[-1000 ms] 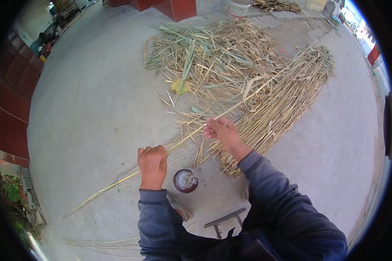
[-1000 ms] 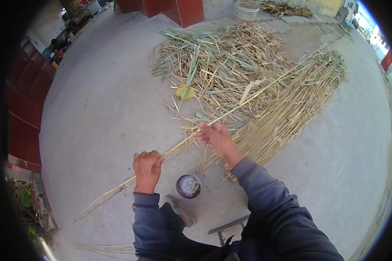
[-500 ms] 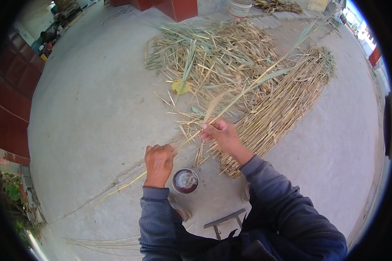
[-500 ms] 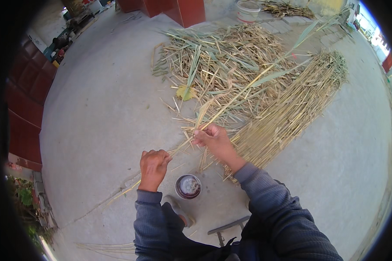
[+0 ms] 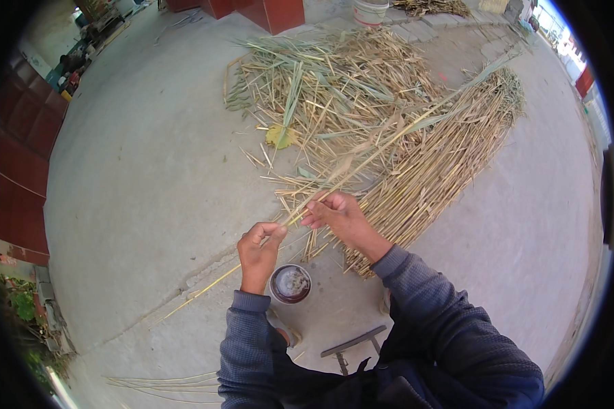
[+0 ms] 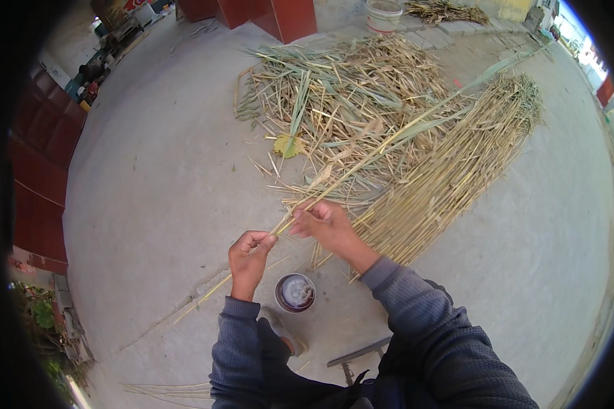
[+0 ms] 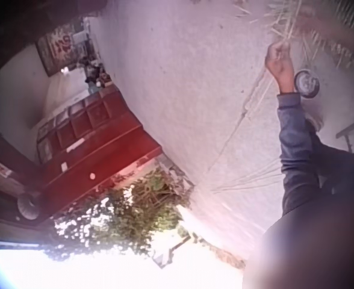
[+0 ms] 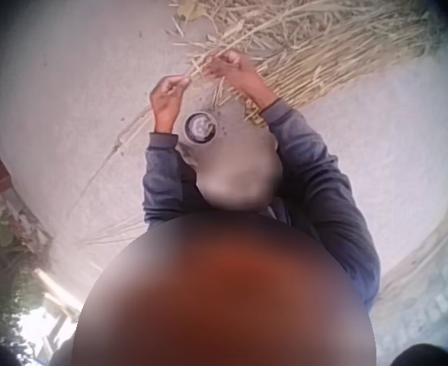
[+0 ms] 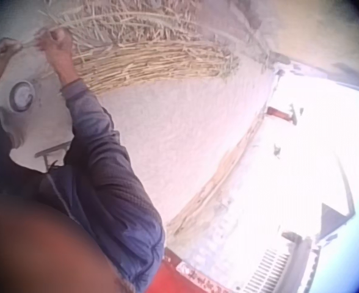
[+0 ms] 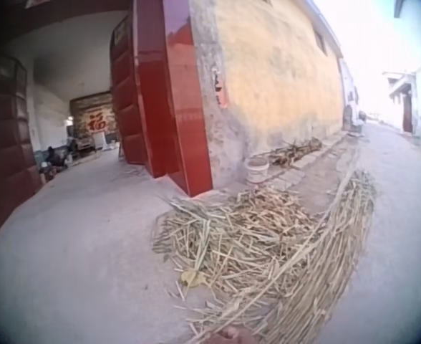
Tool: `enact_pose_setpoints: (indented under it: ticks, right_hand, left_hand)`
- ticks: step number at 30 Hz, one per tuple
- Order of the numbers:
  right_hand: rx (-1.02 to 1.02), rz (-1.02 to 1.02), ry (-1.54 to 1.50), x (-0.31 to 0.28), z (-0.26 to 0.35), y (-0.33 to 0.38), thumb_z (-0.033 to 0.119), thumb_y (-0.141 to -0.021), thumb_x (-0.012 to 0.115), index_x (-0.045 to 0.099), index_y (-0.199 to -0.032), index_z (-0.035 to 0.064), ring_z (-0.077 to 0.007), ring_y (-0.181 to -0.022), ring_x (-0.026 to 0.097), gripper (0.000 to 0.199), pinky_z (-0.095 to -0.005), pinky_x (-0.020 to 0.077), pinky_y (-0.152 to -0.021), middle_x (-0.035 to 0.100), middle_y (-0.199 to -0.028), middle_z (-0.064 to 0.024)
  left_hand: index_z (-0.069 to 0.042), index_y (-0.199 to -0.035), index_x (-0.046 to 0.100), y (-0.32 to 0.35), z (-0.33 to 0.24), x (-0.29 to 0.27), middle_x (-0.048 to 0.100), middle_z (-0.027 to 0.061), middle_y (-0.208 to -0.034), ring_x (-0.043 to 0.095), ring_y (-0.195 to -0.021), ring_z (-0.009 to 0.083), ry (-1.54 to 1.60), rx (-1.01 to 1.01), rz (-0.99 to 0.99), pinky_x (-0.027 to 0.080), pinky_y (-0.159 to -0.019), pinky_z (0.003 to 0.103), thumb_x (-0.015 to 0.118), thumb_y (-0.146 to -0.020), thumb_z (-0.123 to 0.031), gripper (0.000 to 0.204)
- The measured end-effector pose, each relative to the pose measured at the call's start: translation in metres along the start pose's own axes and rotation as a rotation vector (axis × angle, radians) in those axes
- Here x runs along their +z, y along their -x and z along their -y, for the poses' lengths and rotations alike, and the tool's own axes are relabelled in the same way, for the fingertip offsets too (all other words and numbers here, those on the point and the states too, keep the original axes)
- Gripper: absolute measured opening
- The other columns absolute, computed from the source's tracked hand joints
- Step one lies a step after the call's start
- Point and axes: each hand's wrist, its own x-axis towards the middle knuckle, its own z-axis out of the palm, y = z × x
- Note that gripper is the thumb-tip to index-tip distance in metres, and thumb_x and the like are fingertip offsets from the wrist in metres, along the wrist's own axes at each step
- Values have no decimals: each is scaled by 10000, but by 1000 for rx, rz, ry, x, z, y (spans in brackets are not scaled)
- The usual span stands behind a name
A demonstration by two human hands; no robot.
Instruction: The person sits on a low stool and repeatedly strips thin fibers from dried plant stems by hand. They pull off the outer layers and place the resulting fibers on the floor while discarding the remaining stems into a pile.
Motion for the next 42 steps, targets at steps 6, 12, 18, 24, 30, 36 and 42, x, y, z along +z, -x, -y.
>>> enact_pose_setpoints:
  ticks: [6, 12, 18, 24, 30, 36, 42]
  right_hand:
    - [53, -195, -28, -17, 9, -5, 231, -996, 671, 655, -1111, 4, -170, -808, 728, 255, -261, 568, -687, 717, -942, -92]
    - [-25, -98, -48, -24, 7, -5, 217, -995, 673, 660, -1099, 5, -167, -793, 724, 236, -260, 569, -678, 720, -937, -91]
    - [48, -108, 52, -26, 5, -7, 214, -990, 681, 669, -1090, 9, -150, -773, 717, 229, -255, 569, -664, 723, -911, -84]
    - [126, 3, -1, 9, -22, -7, 232, -976, 703, 673, -1090, 11, -136, -742, 706, 250, -242, 560, -656, 729, -887, -83]
    - [34, -193, 55, -20, 1, -15, 241, -947, 741, 664, -1055, 5, -131, -739, 684, 271, -256, 562, -676, 721, -881, -76]
    - [59, -114, 66, -5, -5, -9, 222, -949, 736, 680, -1029, 25, -117, -759, 695, 219, -245, 557, -665, 727, -871, -68]
    - [19, 54, 46, 1, -7, -5, 216, -975, 702, 675, -1067, 34, -127, -841, 710, 205, -261, 568, -725, 733, -908, -75]
  left_hand:
    - [-35, -960, 741, -1, 0, -18, 744, 51, -840, 666, -775, 101, -296, 44, 92, 524, -717, 284, 785, -862, -111, 132]
    - [-31, -998, 724, -4, 14, -30, 758, 44, -853, 674, -749, 108, 281, -235, 37, 517, -707, 263, 770, -875, -101, 148]
    - [14, -1026, 685, -14, 0, -64, 736, 100, -908, 671, -929, 250, -659, 7, -256, 457, -878, 400, 792, -847, -249, 335]
    - [-72, -987, 712, -3, -17, -6, 722, 64, -904, 650, -885, 259, -621, 596, -67, 432, -832, 393, 793, -806, -226, 251]
    - [-113, -848, 684, -5, -18, -54, 704, 32, -759, 640, -738, 236, -748, 344, 61, 407, -764, 385, 765, -797, -156, 105]
    - [-105, -938, 704, -2, -15, -29, 723, 29, -782, 659, -774, 247, -488, 386, 38, 407, -775, 381, 780, -808, -211, 184]
    - [-63, -882, 731, -7, -24, -26, 736, 77, -800, 694, -756, 182, -468, 215, 109, 465, -769, 336, 786, -836, -180, 138]
